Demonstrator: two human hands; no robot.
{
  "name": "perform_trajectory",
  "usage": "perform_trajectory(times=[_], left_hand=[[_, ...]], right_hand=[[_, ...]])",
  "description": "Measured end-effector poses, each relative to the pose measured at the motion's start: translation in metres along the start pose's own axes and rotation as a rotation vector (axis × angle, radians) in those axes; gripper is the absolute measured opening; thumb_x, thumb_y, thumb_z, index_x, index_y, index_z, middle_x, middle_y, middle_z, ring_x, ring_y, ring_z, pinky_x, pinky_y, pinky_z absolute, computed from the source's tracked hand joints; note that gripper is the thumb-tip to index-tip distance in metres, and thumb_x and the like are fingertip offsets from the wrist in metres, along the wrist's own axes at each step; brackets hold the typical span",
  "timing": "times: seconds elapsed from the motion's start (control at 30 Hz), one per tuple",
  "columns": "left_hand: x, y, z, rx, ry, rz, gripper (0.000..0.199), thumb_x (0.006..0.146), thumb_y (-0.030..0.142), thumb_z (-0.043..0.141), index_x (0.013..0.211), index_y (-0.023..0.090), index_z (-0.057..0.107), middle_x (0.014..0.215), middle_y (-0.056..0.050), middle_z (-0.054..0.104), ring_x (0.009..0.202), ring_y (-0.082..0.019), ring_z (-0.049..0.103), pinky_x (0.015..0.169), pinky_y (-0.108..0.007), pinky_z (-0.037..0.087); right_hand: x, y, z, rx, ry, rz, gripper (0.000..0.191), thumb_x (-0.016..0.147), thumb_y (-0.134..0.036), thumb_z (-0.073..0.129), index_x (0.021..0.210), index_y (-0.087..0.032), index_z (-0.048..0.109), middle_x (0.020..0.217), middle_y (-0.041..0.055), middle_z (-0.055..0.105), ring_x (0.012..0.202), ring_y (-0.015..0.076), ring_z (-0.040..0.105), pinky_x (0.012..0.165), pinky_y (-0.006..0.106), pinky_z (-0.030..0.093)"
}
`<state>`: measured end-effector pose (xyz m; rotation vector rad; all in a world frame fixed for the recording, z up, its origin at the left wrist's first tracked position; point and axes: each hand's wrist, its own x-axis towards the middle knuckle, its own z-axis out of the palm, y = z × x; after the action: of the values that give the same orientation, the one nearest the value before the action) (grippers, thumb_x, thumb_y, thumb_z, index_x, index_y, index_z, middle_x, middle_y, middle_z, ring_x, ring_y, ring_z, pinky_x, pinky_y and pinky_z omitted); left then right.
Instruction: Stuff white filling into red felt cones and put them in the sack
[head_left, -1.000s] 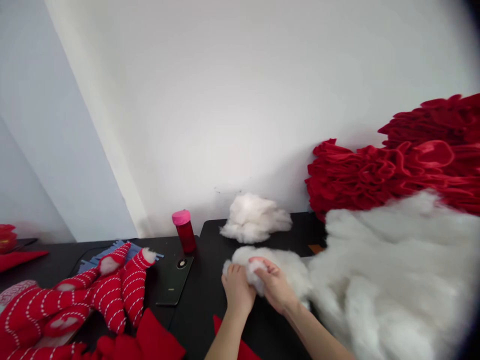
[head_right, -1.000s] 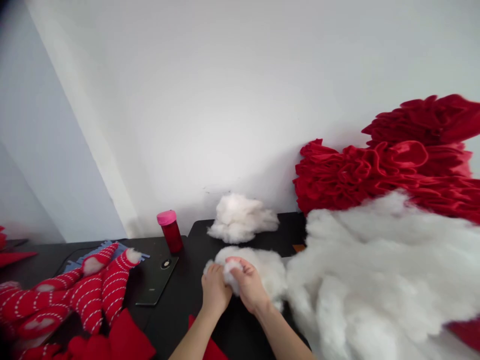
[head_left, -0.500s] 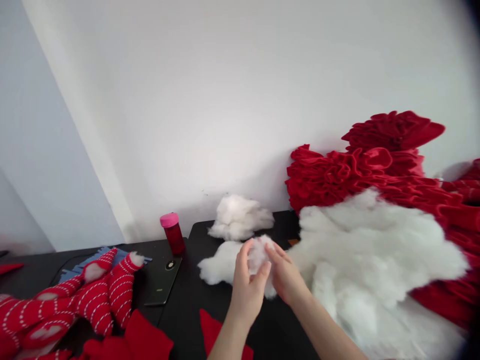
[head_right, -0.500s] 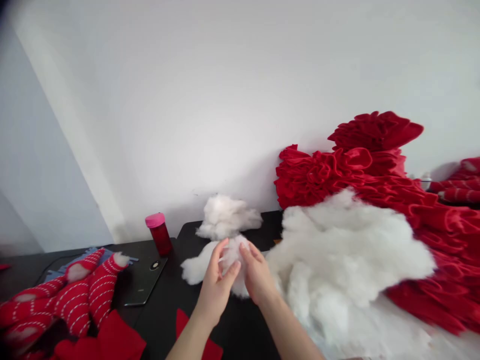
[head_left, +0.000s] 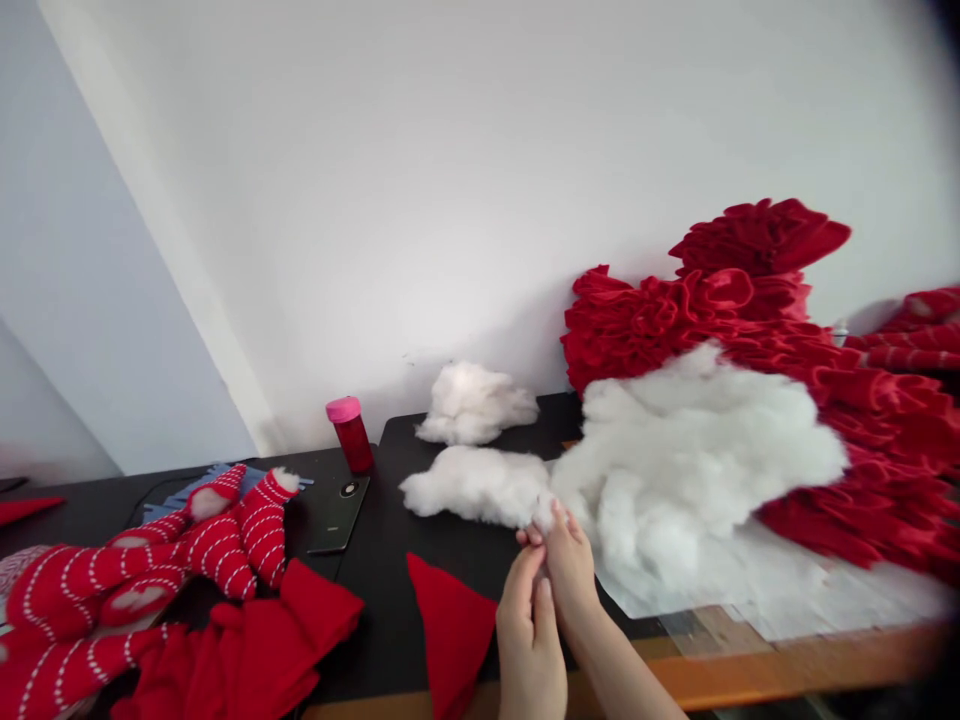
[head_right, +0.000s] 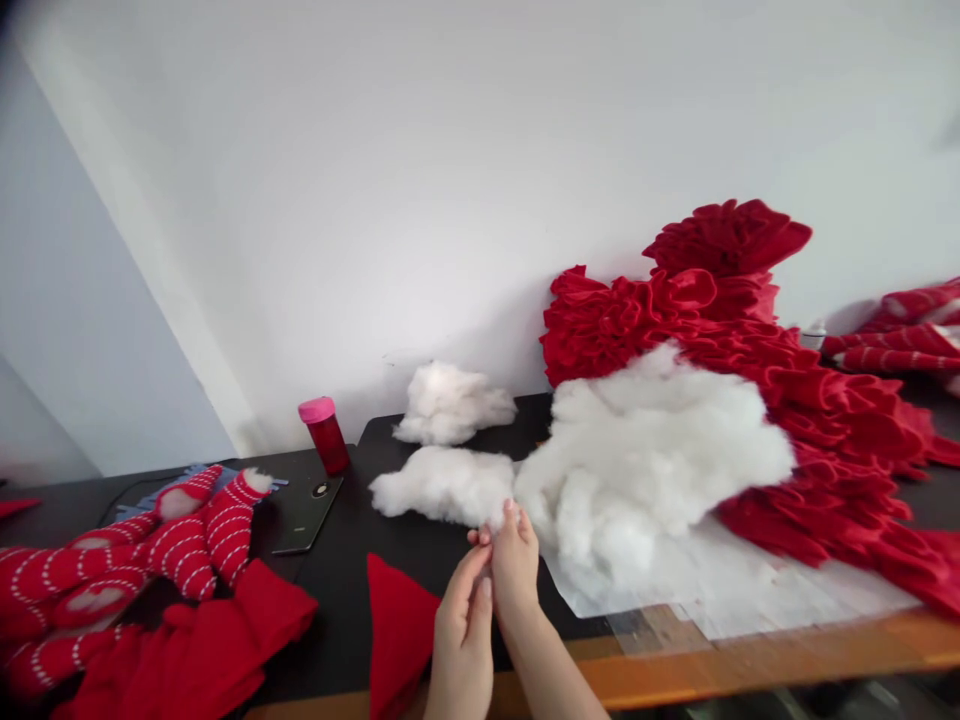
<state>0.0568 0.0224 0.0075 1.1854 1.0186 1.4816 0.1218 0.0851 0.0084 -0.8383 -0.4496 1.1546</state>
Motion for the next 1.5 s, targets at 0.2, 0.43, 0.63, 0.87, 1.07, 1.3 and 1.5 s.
perform_trajectory(times=[0.2, 0.43, 0.63, 0.87, 1.07, 1.3, 1.5], left_hand=[[-0.007, -0.007, -0.013, 0.177, 0.181, 0.106, 0.011, 0.079, 0.020, 0.057, 0.079, 0.023, 0.068, 0.093, -0.012, 0.064, 0.094, -0.029, 0.058, 0.085, -0.040, 0.045], [-0.046, -0.015, -0.044, 0.582, 0.140, 0.383, 0.038, 0.084, 0.012, 0.042, 0.097, 0.030, 0.073, 0.106, -0.012, 0.065, 0.104, -0.031, 0.053, 0.097, -0.045, 0.034], [-0.035, -0.019, -0.114, 1.280, 0.007, 0.512, 0.046, 0.075, 0.001, 0.043, 0.110, 0.020, 0.066, 0.109, -0.017, 0.055, 0.099, -0.033, 0.053, 0.084, -0.049, 0.045], [-0.026, -0.026, -0.129, 1.337, -0.169, 0.479, 0.061, 0.062, -0.010, 0.036, 0.114, 0.014, 0.059, 0.116, -0.017, 0.052, 0.104, -0.028, 0.055, 0.086, -0.042, 0.051], [-0.015, -0.028, -0.141, 1.404, -0.212, 0.525, 0.051, 0.071, -0.009, 0.029, 0.102, 0.010, 0.065, 0.102, -0.017, 0.065, 0.091, -0.025, 0.064, 0.077, -0.035, 0.056], [-0.014, -0.013, -0.128, 1.256, 0.031, 0.645, 0.017, 0.084, 0.011, 0.047, 0.091, 0.018, 0.062, 0.087, -0.009, 0.061, 0.077, -0.022, 0.065, 0.068, -0.031, 0.054], [-0.031, -0.014, -0.089, 0.819, 0.102, 0.628, 0.022, 0.087, 0.012, 0.045, 0.099, 0.023, 0.060, 0.088, -0.004, 0.060, 0.079, -0.015, 0.062, 0.073, -0.022, 0.048]], right_hand=[[-0.033, 0.002, 0.003, -0.009, -0.058, 0.083, 0.036, 0.069, -0.049, 0.071, 0.084, -0.023, 0.052, 0.059, -0.0026, 0.061, 0.050, 0.0161, 0.058, 0.045, 0.025, 0.046], [-0.032, -0.017, -0.029, 0.017, 0.028, 0.041, 0.044, 0.062, -0.046, 0.078, 0.074, -0.024, 0.041, 0.044, -0.0144, 0.032, 0.034, 0.0034, 0.026, 0.030, 0.011, 0.018], [-0.072, -0.001, -0.049, -0.191, -0.145, 0.236, 0.043, 0.066, -0.053, 0.075, 0.077, -0.019, 0.050, 0.048, -0.0114, 0.036, 0.038, 0.0021, 0.025, 0.033, 0.010, 0.015], [-0.091, 0.011, -0.042, -0.171, -0.159, 0.336, 0.046, 0.064, -0.054, 0.077, 0.077, -0.018, 0.051, 0.053, -0.0095, 0.040, 0.041, 0.0030, 0.030, 0.033, 0.010, 0.015], [-0.095, 0.017, -0.046, -0.148, -0.179, 0.397, 0.048, 0.061, -0.054, 0.078, 0.078, -0.018, 0.050, 0.055, -0.0084, 0.042, 0.042, 0.0030, 0.030, 0.033, 0.011, 0.015], [-0.102, 0.021, -0.044, -0.611, -0.372, 0.132, 0.023, 0.081, -0.037, 0.053, 0.087, -0.017, 0.062, 0.058, -0.0014, 0.057, 0.040, 0.0075, 0.041, 0.036, 0.017, 0.030], [-0.092, 0.060, -0.025, -0.954, -0.639, -0.649, 0.035, 0.088, -0.013, 0.037, 0.071, -0.021, 0.066, 0.065, 0.0049, 0.062, 0.057, 0.0177, 0.058, 0.054, 0.027, 0.051]])
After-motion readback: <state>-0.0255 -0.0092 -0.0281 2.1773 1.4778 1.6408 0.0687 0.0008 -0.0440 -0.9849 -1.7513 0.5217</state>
